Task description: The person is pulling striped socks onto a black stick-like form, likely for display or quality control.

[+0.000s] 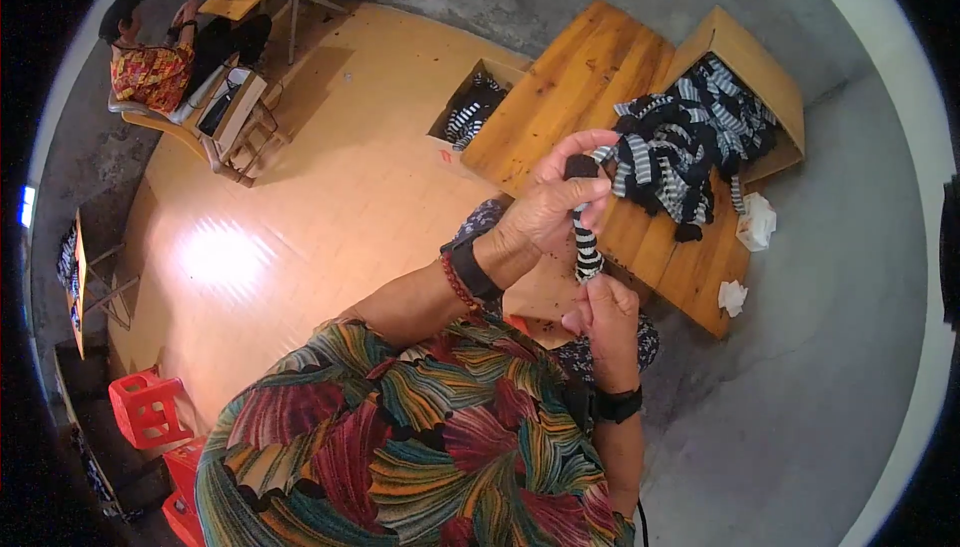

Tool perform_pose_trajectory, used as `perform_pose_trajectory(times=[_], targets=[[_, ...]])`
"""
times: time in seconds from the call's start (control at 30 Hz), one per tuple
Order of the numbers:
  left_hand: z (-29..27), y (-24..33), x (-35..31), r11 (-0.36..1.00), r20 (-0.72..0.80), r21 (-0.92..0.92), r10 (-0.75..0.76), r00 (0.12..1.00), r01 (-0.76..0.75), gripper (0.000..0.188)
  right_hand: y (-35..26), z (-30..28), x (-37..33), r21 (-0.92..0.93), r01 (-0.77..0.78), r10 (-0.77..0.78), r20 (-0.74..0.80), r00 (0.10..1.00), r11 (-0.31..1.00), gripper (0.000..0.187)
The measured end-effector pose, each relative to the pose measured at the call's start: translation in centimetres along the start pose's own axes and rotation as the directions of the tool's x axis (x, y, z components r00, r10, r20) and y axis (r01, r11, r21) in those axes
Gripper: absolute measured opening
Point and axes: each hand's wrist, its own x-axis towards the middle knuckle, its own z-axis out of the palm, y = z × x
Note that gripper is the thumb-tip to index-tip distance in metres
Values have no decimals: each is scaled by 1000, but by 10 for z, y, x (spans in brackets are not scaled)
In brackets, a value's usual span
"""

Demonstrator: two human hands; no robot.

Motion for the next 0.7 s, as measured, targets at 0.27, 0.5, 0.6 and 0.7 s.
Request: perform_pose_trajectory(times=[0.27,0.5,0.6,0.7], targets=[[10,-24,-16,1000,-153,3,15,988,-15,50,-20,27,0,222,-70,78,-28,997,973,30],[4,-14,-16,987,67,-134,-78,995,86,47,-20,22,5,517,-302,110,369,923,801,30],[-1,-8,-16,939,153,-318,-86,985,131,43,-23,23,5,446,-257,105,336,936,857,29],[-14,-3,-7,984,95,-177,-20,995,37,35,-19,14,6,181,-101,73,154,985,978,28]])
